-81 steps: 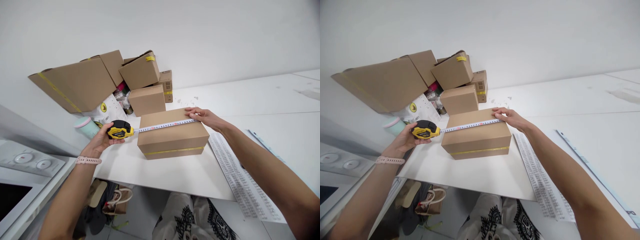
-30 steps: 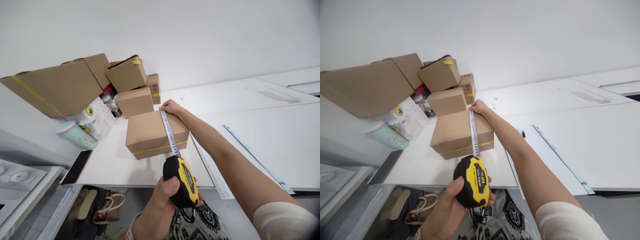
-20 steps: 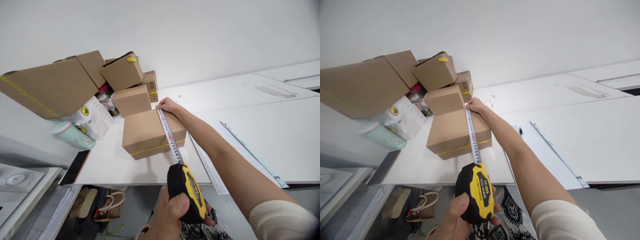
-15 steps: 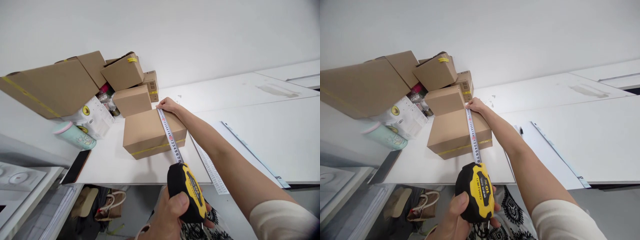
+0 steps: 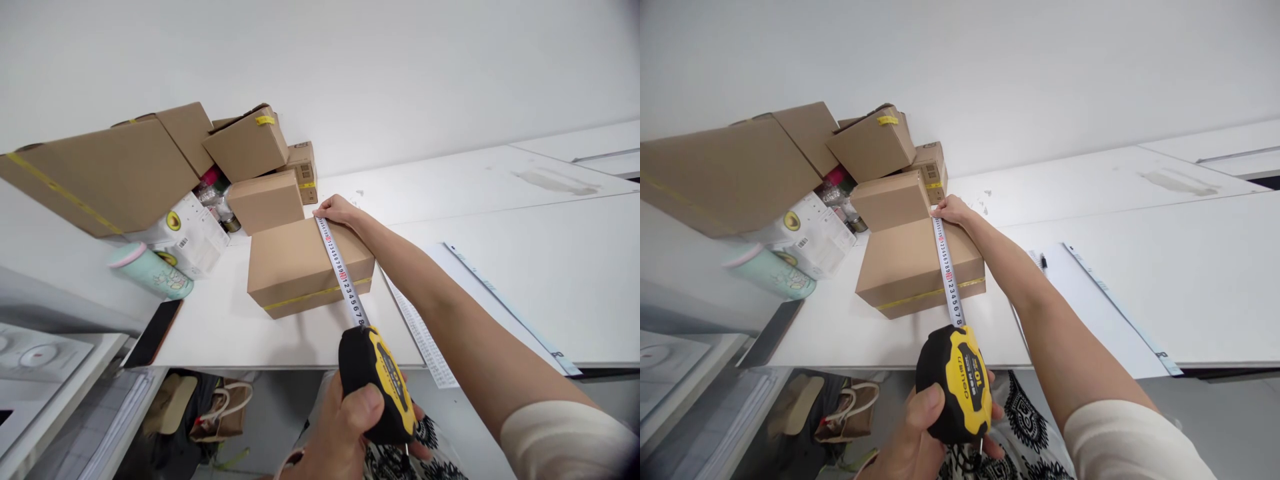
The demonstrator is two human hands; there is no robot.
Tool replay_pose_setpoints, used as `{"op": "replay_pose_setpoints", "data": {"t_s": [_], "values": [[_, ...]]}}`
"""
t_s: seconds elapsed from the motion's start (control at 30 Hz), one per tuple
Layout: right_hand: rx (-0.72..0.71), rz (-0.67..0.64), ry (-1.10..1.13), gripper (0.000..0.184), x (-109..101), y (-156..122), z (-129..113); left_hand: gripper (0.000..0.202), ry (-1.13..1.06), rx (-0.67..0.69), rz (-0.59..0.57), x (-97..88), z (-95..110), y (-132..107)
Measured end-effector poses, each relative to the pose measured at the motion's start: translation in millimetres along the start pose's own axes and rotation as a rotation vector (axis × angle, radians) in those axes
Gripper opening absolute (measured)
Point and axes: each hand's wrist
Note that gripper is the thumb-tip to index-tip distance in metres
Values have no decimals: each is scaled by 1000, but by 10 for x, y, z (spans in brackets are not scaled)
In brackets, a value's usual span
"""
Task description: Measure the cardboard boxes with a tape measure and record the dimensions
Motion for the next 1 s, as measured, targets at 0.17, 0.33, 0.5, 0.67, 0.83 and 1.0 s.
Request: {"op": "replay_pose_setpoints", "data": {"t_s": [0.17, 0.33, 0.5, 0.67, 0.83, 1.0], "values": [[11, 14, 5, 22, -3, -19, -20, 68, 11, -4, 12, -4, -18, 0], [33, 14, 46, 22, 1, -22, -16, 68, -13, -1, 18, -20, -37, 9], [17, 5, 26, 23, 9, 4, 27, 67, 11, -11, -9, -37, -26, 1], [0, 0, 18, 22, 17, 23, 66, 65, 27, -4, -13, -63, -43, 4], [16, 2, 25, 21, 10, 11, 49, 66, -5, 6, -6, -134, -122, 32], [22, 4, -9, 22, 14, -17, -7, 64, -7, 2, -8, -127, -122, 50]]}}
Point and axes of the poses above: each hand's wrist, its own y-axis towards the middle knuckle, its own x-axis out of the palm, z = x × y, and after that the axes turned 11 degrees about -x, right-handed
